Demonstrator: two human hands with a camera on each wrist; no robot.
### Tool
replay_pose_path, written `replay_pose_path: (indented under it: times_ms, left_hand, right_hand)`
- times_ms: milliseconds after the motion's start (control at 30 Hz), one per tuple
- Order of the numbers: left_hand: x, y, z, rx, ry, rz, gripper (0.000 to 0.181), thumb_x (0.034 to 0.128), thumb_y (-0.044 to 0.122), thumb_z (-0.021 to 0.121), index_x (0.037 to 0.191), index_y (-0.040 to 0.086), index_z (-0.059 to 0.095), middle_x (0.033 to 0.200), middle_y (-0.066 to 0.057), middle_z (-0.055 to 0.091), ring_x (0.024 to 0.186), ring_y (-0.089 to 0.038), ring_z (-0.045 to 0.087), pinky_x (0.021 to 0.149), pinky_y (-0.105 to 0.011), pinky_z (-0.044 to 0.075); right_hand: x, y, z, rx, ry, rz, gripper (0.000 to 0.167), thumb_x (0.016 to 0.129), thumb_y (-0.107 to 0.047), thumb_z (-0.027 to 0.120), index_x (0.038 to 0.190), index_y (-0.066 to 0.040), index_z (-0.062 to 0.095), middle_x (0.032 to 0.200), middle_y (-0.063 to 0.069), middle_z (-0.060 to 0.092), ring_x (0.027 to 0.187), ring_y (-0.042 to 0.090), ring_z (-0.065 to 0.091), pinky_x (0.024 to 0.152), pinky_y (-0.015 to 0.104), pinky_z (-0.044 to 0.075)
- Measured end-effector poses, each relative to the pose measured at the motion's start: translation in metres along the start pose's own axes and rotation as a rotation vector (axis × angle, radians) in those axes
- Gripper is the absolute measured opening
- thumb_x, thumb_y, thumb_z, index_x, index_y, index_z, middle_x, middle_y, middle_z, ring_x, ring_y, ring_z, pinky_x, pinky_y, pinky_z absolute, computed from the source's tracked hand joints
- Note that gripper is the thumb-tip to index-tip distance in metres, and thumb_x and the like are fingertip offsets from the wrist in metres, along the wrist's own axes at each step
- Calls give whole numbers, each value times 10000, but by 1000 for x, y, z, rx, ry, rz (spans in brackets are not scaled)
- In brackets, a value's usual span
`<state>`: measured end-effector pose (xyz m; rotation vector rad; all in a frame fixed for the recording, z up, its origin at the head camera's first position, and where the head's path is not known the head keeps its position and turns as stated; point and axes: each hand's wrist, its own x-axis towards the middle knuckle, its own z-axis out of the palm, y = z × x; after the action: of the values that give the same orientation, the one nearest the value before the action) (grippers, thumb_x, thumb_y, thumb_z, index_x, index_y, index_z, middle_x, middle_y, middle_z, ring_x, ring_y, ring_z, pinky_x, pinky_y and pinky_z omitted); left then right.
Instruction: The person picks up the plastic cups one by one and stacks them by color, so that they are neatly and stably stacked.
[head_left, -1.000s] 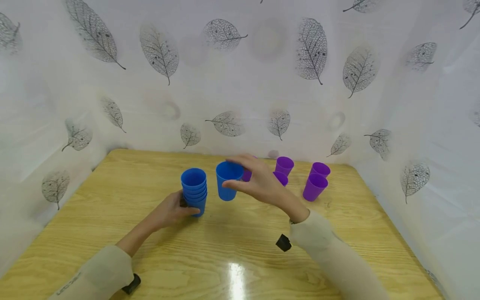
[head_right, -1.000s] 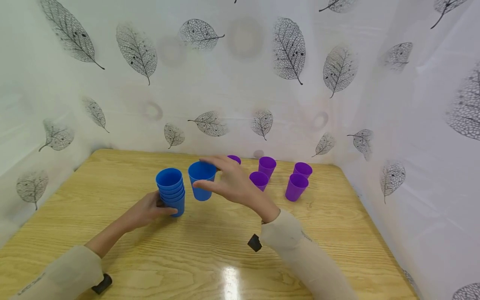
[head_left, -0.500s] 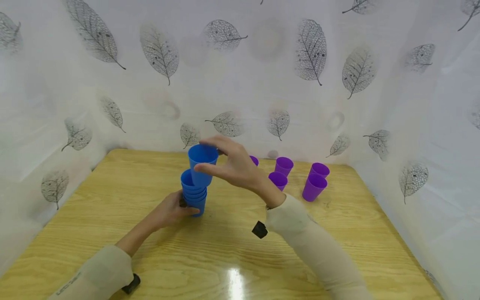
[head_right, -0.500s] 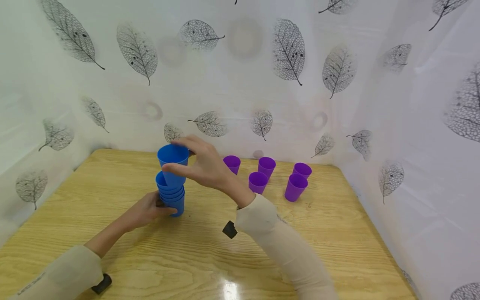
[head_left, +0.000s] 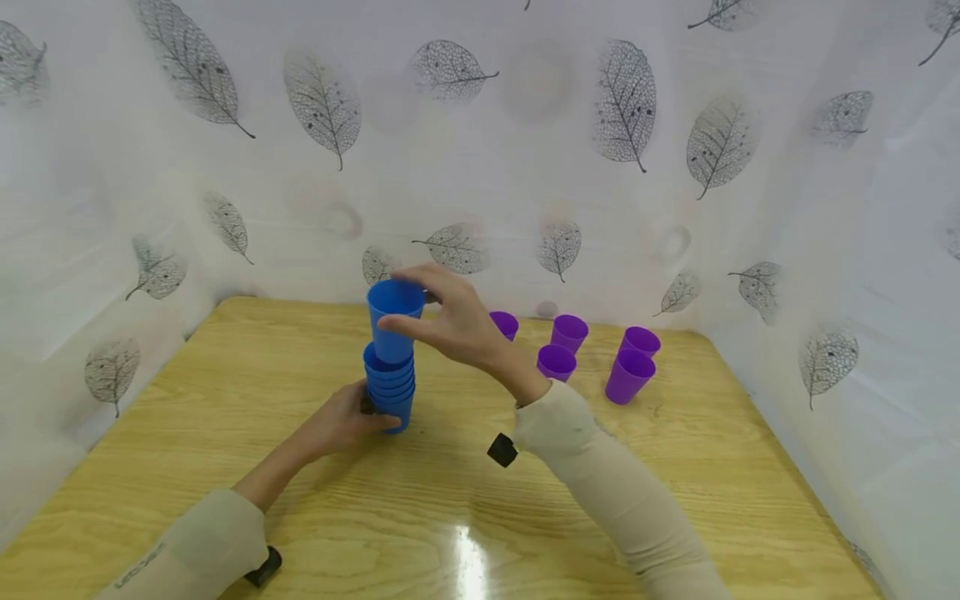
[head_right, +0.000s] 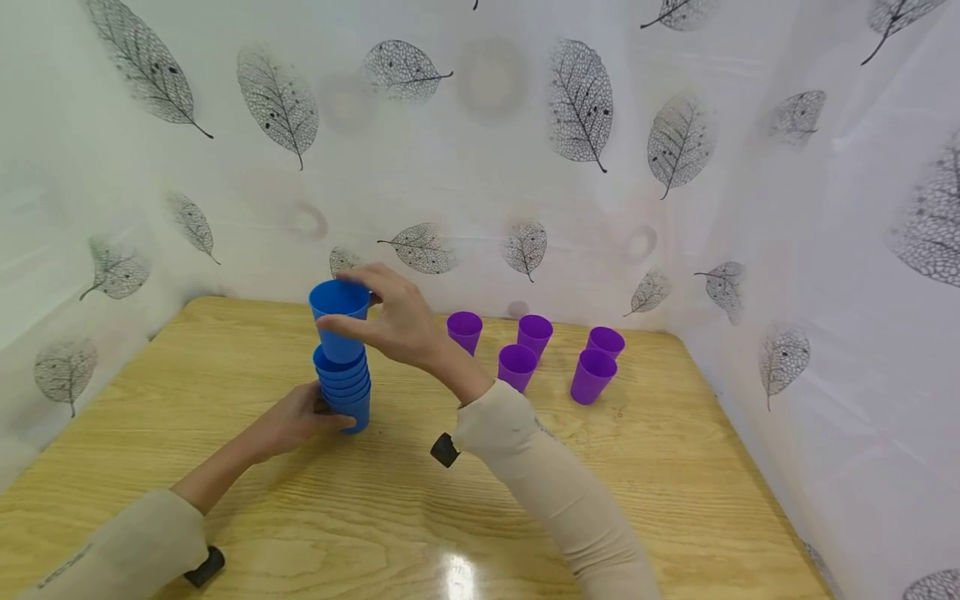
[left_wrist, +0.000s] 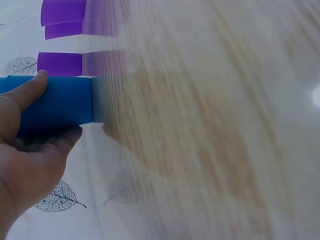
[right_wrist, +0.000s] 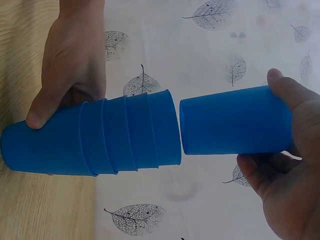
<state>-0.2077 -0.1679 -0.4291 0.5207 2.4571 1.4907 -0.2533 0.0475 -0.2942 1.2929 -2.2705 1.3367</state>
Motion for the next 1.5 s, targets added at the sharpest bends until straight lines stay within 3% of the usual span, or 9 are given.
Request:
replay_pose_path:
  times_ms: [167,600,933,1200,1500]
  left_hand:
    - [0,-1,-1,-13,-5,2,680,1006,198,707,1498,-105,349,1429,-314,532,1309,-465,544,1085,-623,439]
    - [2,0,-1,8,-5,-41,706,994,200,724,1498,-111,341,1448,-332,506,1335,-488,512,1103,-639,410]
    - [1,2,0,19,5,-50,701,984,189,733,1486,-123,356,1427,-336,523,1318,-486,528,1098,-638,416]
    - [0,3,2,26,20,-63,699,978,208,744,1460,-142,379,1390,-338,555,1289,-485,555,1084,-638,430]
    - [-1,3,4,48,43,-55,699,961,201,766,1445,-147,401,1372,-332,571,1268,-473,574,1063,-619,460]
  right_hand:
    - [-1,4,5,-6,-28,17,576,908,-180,825,1412,-19,598,1368,107,611,1176,160,606,958,239,535]
    - [-11,11,7,-21,-63,34,600,903,-202,828,1423,-23,587,1390,107,613,1177,178,609,962,296,543]
    - [-14,14,6,-26,-75,14,604,886,-174,843,1410,-7,593,1367,112,614,1125,172,599,916,246,531]
    - [-26,12,-2,-17,-12,-35,484,916,-118,801,1350,19,634,1250,121,655,1074,224,620,912,289,554]
    - [-54,24,-15,-7,28,-12,442,931,-55,765,1344,26,630,1213,143,674,1060,283,654,873,349,581]
